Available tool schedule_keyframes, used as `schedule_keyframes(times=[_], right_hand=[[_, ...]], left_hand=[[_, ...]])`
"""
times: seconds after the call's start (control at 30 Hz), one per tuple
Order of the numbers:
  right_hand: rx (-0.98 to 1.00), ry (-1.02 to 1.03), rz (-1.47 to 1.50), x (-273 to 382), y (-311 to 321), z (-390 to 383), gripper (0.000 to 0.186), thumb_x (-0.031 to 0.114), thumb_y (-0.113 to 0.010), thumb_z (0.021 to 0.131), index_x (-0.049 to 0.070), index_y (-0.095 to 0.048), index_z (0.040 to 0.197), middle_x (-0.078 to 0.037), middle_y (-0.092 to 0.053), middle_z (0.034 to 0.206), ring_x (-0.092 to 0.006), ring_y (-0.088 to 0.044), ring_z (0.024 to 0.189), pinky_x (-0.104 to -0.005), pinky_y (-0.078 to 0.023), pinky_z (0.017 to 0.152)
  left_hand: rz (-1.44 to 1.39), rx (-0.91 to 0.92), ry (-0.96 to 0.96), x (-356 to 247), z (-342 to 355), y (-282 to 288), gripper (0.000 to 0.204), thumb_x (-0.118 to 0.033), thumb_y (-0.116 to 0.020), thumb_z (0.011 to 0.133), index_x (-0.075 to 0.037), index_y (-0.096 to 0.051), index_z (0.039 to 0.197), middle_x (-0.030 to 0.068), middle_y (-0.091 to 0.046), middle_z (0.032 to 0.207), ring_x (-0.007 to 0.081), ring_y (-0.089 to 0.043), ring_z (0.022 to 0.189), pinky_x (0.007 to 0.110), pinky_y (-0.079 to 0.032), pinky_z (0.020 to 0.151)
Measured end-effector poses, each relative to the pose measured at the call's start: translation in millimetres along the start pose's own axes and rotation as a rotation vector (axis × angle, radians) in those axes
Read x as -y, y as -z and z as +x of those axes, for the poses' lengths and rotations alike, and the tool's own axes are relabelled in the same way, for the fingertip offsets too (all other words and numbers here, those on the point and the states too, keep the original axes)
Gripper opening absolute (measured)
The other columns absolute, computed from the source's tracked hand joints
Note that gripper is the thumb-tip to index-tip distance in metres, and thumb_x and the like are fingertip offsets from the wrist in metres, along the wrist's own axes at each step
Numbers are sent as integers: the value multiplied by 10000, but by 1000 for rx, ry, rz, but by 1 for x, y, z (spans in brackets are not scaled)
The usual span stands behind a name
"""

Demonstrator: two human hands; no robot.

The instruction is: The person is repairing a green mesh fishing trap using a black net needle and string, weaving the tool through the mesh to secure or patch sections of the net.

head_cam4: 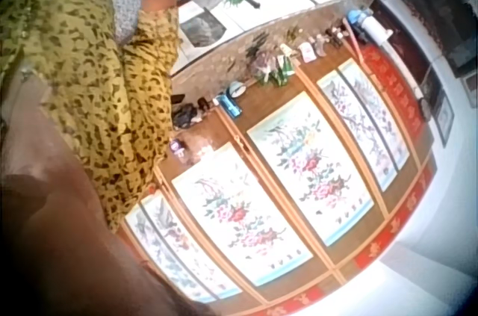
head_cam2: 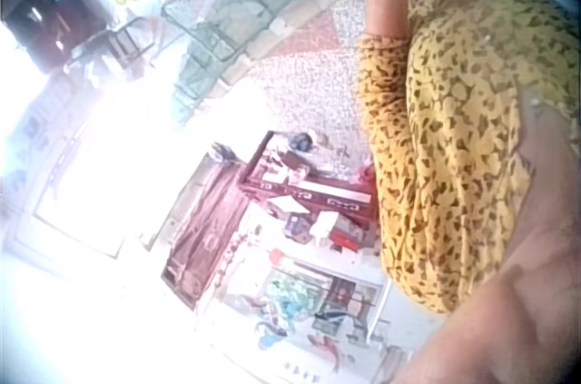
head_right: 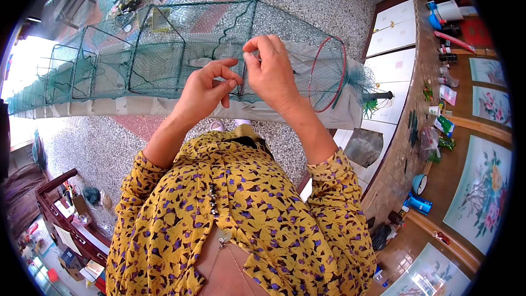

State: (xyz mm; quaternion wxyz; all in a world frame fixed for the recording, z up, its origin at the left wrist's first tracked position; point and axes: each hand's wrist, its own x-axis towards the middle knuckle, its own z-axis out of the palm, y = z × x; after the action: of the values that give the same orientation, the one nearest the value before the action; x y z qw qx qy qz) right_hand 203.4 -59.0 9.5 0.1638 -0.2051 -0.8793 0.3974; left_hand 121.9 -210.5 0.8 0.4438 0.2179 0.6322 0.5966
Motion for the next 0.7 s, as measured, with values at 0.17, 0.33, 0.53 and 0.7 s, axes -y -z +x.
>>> schedule_keyframes(times=[0.17, 0.33, 0.53, 0.7], right_hand=[[63, 152, -84, 13, -10, 6, 73, 85, -656, 790, 48, -625, 845, -77, -535, 918, -277, -553, 878, -370, -475, 729], [183, 313, -699, 32, -8, 16, 124, 198, -667, 807, 79, -648, 837, -42, -577, 860, -253, -563, 897, -384, -479, 705], [-28, 375, -52, 46, -40, 46, 157, 237, -606, 894, 80, -597, 891, -37, -607, 786, -219, -587, 776, -344, -485, 673], [-294, 487, 539, 81, 0, 70, 245, 260, -486, 992, 45, -541, 890, -56, -604, 736, -150, -566, 580, -275, -469, 531]], left_hand=[[9, -15, 18, 0, -2, -2, 64, -16, -603, 872, 47, -592, 879, 147, -609, 1063, 135, -625, 560, 271, -471, 506], [-10, 6, 50, 6, -3, 0, 82, -31, -610, 872, 32, -579, 914, 90, -649, 775, 128, -621, 560, 264, -455, 499], [-47, -29, 76, -5, -6, -6, 252, -52, -629, 850, 37, -525, 1062, 90, -610, 689, 137, -593, 525, 291, -456, 513], [220, -194, -147, -17, -14, -18, 466, -29, -635, 835, 11, -409, 1240, 123, -567, 888, 154, -545, 561, 311, -458, 561]])
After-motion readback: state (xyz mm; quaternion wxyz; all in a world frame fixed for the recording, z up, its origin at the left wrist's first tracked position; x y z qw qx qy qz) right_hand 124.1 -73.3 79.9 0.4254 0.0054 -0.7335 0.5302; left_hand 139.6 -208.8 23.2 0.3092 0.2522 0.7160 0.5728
